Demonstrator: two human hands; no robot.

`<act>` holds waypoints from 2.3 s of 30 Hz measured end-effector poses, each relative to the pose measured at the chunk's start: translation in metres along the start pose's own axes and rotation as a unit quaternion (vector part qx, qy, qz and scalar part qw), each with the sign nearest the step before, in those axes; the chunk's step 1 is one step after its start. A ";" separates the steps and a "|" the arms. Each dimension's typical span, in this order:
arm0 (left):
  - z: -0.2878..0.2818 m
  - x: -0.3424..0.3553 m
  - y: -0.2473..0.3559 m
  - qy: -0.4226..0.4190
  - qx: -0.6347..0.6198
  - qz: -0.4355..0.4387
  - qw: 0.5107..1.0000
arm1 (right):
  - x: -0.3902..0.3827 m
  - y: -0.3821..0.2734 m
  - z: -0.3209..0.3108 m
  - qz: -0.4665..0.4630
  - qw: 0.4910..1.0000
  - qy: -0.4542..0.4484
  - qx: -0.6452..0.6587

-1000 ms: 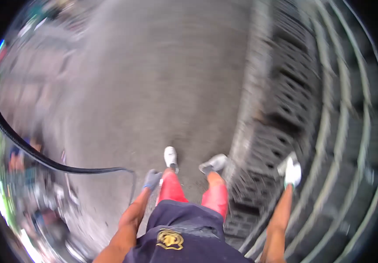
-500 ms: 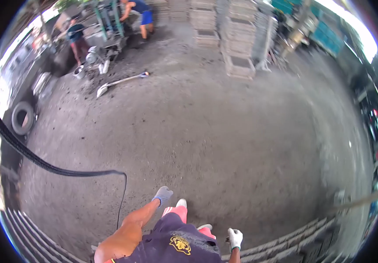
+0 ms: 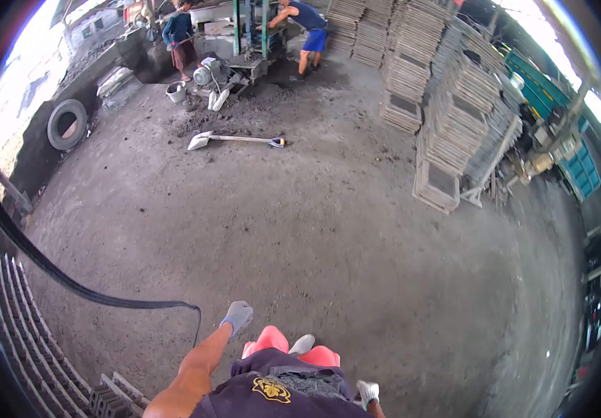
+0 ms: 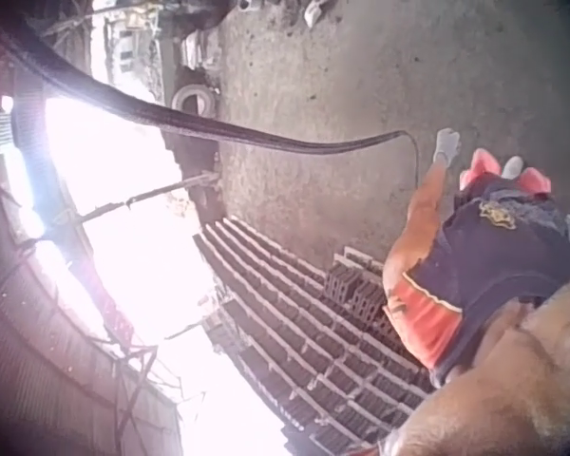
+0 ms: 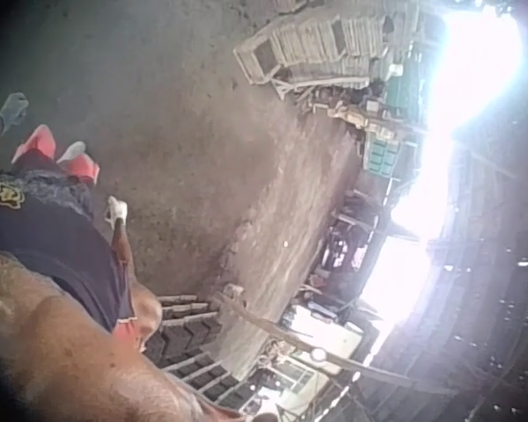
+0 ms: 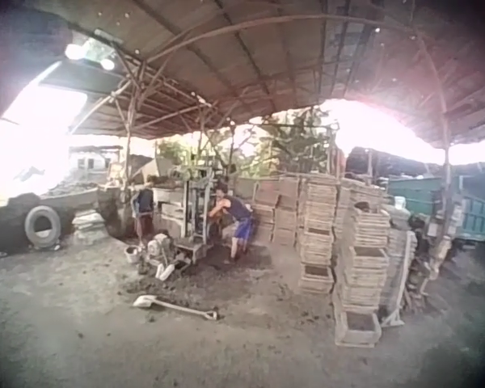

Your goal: Operating a block-making machine, stacking finished concrete blocks, and shoveling concrete mixture.

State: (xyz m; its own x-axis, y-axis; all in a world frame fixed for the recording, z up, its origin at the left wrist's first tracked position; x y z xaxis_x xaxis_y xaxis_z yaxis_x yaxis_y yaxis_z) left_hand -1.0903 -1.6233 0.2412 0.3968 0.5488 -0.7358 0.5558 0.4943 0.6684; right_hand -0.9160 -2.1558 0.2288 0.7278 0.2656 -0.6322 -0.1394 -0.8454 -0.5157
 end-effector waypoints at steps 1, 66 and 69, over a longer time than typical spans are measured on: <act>0.002 0.003 0.007 0.010 -0.035 -0.023 0.999 | 0.032 -0.028 -0.023 0.047 0.994 -0.091 0.049; -0.143 0.794 0.772 0.466 -0.113 -0.083 0.873 | 1.066 -1.374 -0.015 -0.195 0.950 -0.228 -0.091; -0.168 0.831 0.805 0.480 -0.102 -0.110 0.864 | 1.065 -1.347 -0.019 -0.188 0.951 -0.211 -0.129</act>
State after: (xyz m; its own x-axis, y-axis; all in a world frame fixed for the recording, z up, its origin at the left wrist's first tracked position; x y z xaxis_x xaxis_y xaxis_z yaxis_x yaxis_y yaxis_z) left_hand -0.4360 -0.6558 0.1858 -0.5464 0.6844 -0.4828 0.3616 0.7127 0.6010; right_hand 0.0595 -0.7427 0.2611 0.3520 0.6876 -0.6351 0.2866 -0.7251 -0.6262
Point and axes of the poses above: each hand's wrist, its own x-axis towards the middle knuckle, its own z-axis out of the palm, y = z × x, the point moved 2 cm from there along x, towards the middle knuckle, and after that the axes turned 7 degrees about -x, right-handed, at the moved point
